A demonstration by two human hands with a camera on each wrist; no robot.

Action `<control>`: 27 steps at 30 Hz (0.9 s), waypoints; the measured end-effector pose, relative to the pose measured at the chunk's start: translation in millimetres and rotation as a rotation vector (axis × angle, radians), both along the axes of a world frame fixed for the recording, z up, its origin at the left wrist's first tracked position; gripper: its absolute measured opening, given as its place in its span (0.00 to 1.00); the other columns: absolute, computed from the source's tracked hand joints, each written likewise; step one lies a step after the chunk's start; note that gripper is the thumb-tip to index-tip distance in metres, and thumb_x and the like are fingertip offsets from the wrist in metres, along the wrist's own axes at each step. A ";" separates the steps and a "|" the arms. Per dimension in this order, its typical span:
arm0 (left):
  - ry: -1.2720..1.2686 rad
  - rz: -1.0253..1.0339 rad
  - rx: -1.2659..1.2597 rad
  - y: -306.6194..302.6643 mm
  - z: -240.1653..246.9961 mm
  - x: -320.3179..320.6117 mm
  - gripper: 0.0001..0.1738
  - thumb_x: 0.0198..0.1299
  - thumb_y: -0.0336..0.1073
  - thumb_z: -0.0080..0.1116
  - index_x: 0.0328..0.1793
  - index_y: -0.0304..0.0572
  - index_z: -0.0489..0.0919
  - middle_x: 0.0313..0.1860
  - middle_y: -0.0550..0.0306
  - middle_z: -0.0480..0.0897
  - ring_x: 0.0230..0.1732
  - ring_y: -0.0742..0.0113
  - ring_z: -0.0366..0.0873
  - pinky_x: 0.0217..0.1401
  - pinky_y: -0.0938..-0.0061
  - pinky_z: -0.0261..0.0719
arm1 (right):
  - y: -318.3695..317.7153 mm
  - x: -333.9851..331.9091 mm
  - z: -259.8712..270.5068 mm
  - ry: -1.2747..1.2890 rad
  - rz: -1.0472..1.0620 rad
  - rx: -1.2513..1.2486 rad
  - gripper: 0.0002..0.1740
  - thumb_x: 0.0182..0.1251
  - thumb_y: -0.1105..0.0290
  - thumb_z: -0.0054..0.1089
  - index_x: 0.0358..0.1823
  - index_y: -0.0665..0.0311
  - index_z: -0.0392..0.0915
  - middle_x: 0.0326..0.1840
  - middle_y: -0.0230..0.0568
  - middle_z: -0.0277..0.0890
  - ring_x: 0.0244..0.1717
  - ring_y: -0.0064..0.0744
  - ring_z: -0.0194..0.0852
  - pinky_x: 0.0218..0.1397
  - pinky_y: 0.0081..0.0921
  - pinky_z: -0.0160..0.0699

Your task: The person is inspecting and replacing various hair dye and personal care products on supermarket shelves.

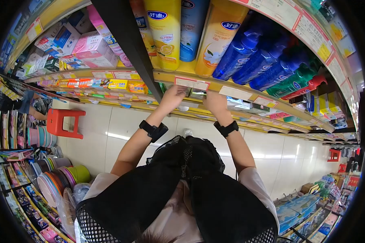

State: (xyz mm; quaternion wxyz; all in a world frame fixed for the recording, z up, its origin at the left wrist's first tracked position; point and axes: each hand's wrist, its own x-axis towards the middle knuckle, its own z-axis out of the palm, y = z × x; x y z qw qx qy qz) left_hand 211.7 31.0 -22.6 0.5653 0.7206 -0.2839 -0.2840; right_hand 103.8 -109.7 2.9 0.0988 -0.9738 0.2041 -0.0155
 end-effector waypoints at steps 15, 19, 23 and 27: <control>-1.030 -0.153 0.247 -21.4 21.5 -15.5 0.29 0.37 0.41 0.60 0.49 0.40 0.69 0.42 0.42 0.72 0.46 0.47 0.68 0.49 0.56 0.63 | -16.3 -19.7 -3.8 -0.205 0.095 0.124 0.24 0.42 0.64 0.60 0.43 0.63 0.70 0.37 0.54 0.72 0.39 0.49 0.70 0.43 0.36 0.70; -1.037 -0.218 0.351 -24.9 27.2 -20.1 0.30 0.35 0.42 0.62 0.48 0.41 0.69 0.41 0.44 0.74 0.45 0.49 0.70 0.49 0.58 0.62 | -18.3 -25.7 12.0 -0.197 0.112 0.268 0.23 0.39 0.63 0.60 0.39 0.66 0.71 0.36 0.53 0.71 0.39 0.50 0.69 0.43 0.38 0.67; -1.057 -0.223 0.365 -24.0 25.9 -20.1 0.31 0.34 0.43 0.63 0.47 0.39 0.69 0.40 0.44 0.75 0.43 0.50 0.72 0.50 0.58 0.62 | -21.5 -32.1 16.1 -0.093 0.085 0.364 0.23 0.41 0.62 0.60 0.39 0.68 0.71 0.37 0.55 0.70 0.39 0.53 0.68 0.44 0.39 0.67; -1.108 -0.204 0.315 -15.9 29.7 -26.9 0.37 0.31 0.43 0.64 0.51 0.37 0.65 0.45 0.45 0.72 0.50 0.51 0.66 0.52 0.56 0.59 | -27.2 -56.3 3.4 -0.434 0.105 0.170 0.23 0.43 0.64 0.60 0.42 0.68 0.70 0.41 0.55 0.68 0.43 0.54 0.64 0.47 0.39 0.64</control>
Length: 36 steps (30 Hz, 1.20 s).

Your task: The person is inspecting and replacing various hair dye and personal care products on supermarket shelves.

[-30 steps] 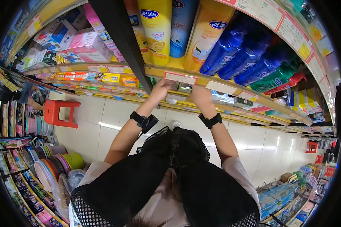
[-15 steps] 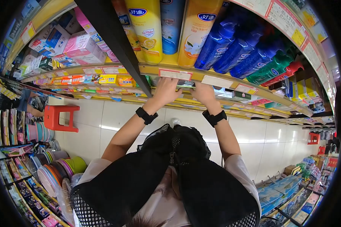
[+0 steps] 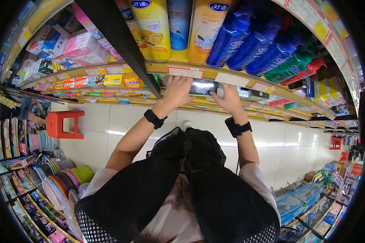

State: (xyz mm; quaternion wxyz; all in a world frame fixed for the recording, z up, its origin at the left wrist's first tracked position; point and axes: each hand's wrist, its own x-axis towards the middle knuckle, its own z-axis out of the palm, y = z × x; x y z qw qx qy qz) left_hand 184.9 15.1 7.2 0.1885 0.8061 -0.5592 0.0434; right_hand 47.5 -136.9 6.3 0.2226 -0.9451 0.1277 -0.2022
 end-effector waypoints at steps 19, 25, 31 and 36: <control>0.130 -0.155 -0.150 24.7 -17.6 -5.2 0.38 0.28 0.35 0.64 0.53 0.45 0.66 0.48 0.57 0.67 0.51 0.56 0.61 0.50 0.63 0.64 | -6.6 -9.9 -26.1 0.011 -0.143 -0.161 0.30 0.40 0.78 0.49 0.53 0.65 0.63 0.51 0.50 0.61 0.54 0.51 0.55 0.58 0.40 0.53; 0.086 -0.218 -0.224 45.5 -6.0 -9.5 0.36 0.26 0.37 0.65 0.50 0.44 0.69 0.46 0.56 0.70 0.47 0.55 0.64 0.49 0.64 0.64 | -6.2 -8.9 -28.6 0.006 -0.155 -0.190 0.29 0.41 0.78 0.49 0.53 0.66 0.63 0.51 0.51 0.61 0.54 0.52 0.54 0.58 0.41 0.53; 0.113 -0.243 -0.297 60.4 12.3 -13.5 0.35 0.25 0.36 0.66 0.47 0.42 0.70 0.44 0.55 0.71 0.44 0.55 0.65 0.46 0.64 0.65 | -3.1 -9.0 -26.8 -0.022 -0.155 -0.203 0.28 0.42 0.77 0.49 0.52 0.65 0.63 0.49 0.51 0.62 0.52 0.52 0.55 0.57 0.42 0.54; 0.270 -0.128 -0.352 64.5 25.5 -10.6 0.34 0.24 0.36 0.67 0.45 0.40 0.70 0.39 0.54 0.72 0.40 0.54 0.66 0.44 0.66 0.65 | 1.0 -11.9 -18.9 -0.013 -0.151 -0.204 0.28 0.42 0.77 0.49 0.52 0.65 0.62 0.50 0.51 0.62 0.53 0.51 0.55 0.58 0.41 0.53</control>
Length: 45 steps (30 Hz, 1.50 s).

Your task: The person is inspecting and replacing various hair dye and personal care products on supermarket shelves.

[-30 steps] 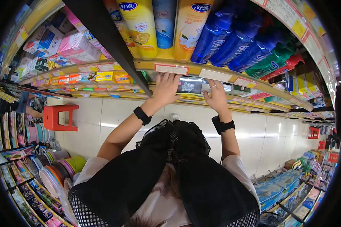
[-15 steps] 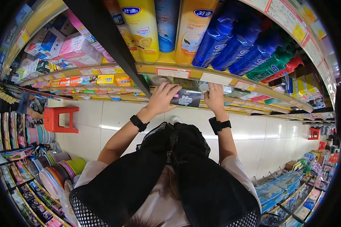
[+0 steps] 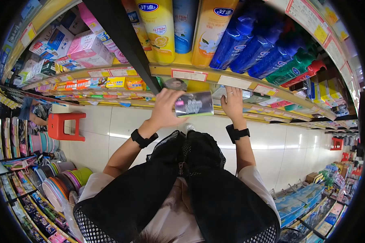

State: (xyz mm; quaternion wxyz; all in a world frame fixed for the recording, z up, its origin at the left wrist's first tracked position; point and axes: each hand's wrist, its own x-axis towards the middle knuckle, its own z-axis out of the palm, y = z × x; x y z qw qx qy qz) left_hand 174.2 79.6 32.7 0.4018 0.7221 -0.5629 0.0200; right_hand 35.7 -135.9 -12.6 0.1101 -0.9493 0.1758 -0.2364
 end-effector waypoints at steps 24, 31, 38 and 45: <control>1.155 -0.293 0.067 65.6 -13.0 8.9 0.52 0.39 0.35 0.66 0.66 0.38 0.44 0.60 0.47 0.60 0.61 0.62 0.57 0.62 0.71 0.53 | 142.7 -29.7 23.5 -0.224 0.232 1.625 0.47 0.34 0.82 0.65 0.60 0.65 0.51 0.55 0.38 0.61 0.56 0.29 0.57 0.58 0.24 0.55; 1.131 -0.342 0.241 96.4 -13.6 -15.9 0.49 0.37 0.33 0.67 0.65 0.38 0.48 0.59 0.50 0.62 0.61 0.63 0.58 0.62 0.70 0.53 | 157.6 -44.0 23.0 -0.237 0.240 1.641 0.50 0.32 0.79 0.67 0.61 0.66 0.49 0.57 0.39 0.57 0.59 0.31 0.54 0.60 0.25 0.51; 1.044 -0.304 0.091 76.7 -8.8 -26.4 0.39 0.39 0.35 0.67 0.57 0.34 0.60 0.50 0.51 0.71 0.52 0.63 0.68 0.57 0.71 0.62 | 141.5 -55.8 16.7 -0.233 0.258 1.655 0.50 0.35 0.79 0.65 0.63 0.67 0.46 0.59 0.39 0.55 0.60 0.30 0.51 0.61 0.23 0.49; 1.329 -0.209 0.128 43.6 -14.8 -41.3 0.32 0.45 0.37 0.62 0.55 0.31 0.62 0.44 0.53 0.73 0.43 0.71 0.71 0.44 0.78 0.70 | 124.5 -65.6 41.9 -0.091 0.102 1.522 0.38 0.52 0.70 0.54 0.63 0.68 0.47 0.59 0.40 0.55 0.59 0.28 0.51 0.59 0.22 0.51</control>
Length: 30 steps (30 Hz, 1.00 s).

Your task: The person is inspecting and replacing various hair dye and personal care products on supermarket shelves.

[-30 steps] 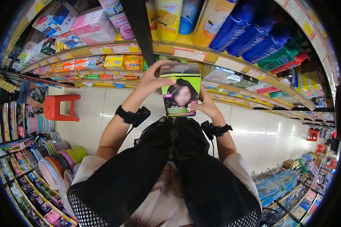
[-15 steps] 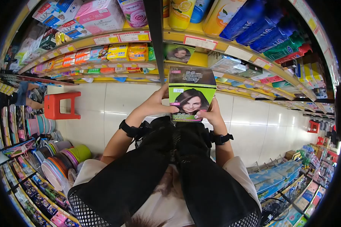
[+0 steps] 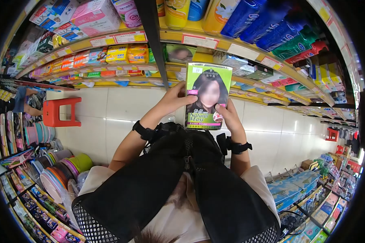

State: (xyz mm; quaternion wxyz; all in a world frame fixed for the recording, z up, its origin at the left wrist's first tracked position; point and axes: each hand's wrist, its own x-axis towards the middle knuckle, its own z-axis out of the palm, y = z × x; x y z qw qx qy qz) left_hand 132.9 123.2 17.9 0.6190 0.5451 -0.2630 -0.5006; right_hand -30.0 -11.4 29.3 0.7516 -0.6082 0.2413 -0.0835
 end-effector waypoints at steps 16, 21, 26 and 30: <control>0.042 0.161 -0.015 -6.7 3.0 -29.3 0.29 0.50 0.39 0.56 0.56 0.31 0.63 0.46 0.53 0.72 0.46 0.71 0.69 0.48 0.78 0.67 | -11.8 -9.0 8.1 0.022 0.036 -0.059 0.28 0.58 0.65 0.50 0.58 0.69 0.55 0.51 0.39 0.62 0.50 0.24 0.59 0.52 0.19 0.58; -0.002 0.248 -0.047 3.5 5.0 -29.4 0.28 0.50 0.39 0.57 0.55 0.31 0.63 0.44 0.55 0.73 0.43 0.74 0.70 0.45 0.80 0.68 | -14.7 -1.7 7.1 0.082 0.089 -0.155 0.25 0.62 0.59 0.43 0.54 0.70 0.59 0.47 0.38 0.63 0.46 0.25 0.60 0.51 0.20 0.58; -0.044 0.299 -0.038 12.3 9.2 -30.9 0.27 0.50 0.39 0.57 0.54 0.32 0.64 0.42 0.57 0.73 0.39 0.77 0.69 0.40 0.82 0.69 | -20.1 2.4 -15.0 -0.014 0.103 -0.168 0.25 0.64 0.54 0.35 0.52 0.70 0.61 0.44 0.39 0.64 0.44 0.23 0.60 0.49 0.20 0.59; -0.075 0.355 -0.043 16.0 12.0 -34.7 0.26 0.51 0.39 0.56 0.54 0.32 0.64 0.43 0.57 0.73 0.41 0.76 0.69 0.42 0.82 0.68 | -21.4 3.3 -11.7 -0.054 0.131 0.005 0.25 0.65 0.54 0.33 0.52 0.70 0.60 0.45 0.40 0.63 0.45 0.25 0.59 0.50 0.22 0.59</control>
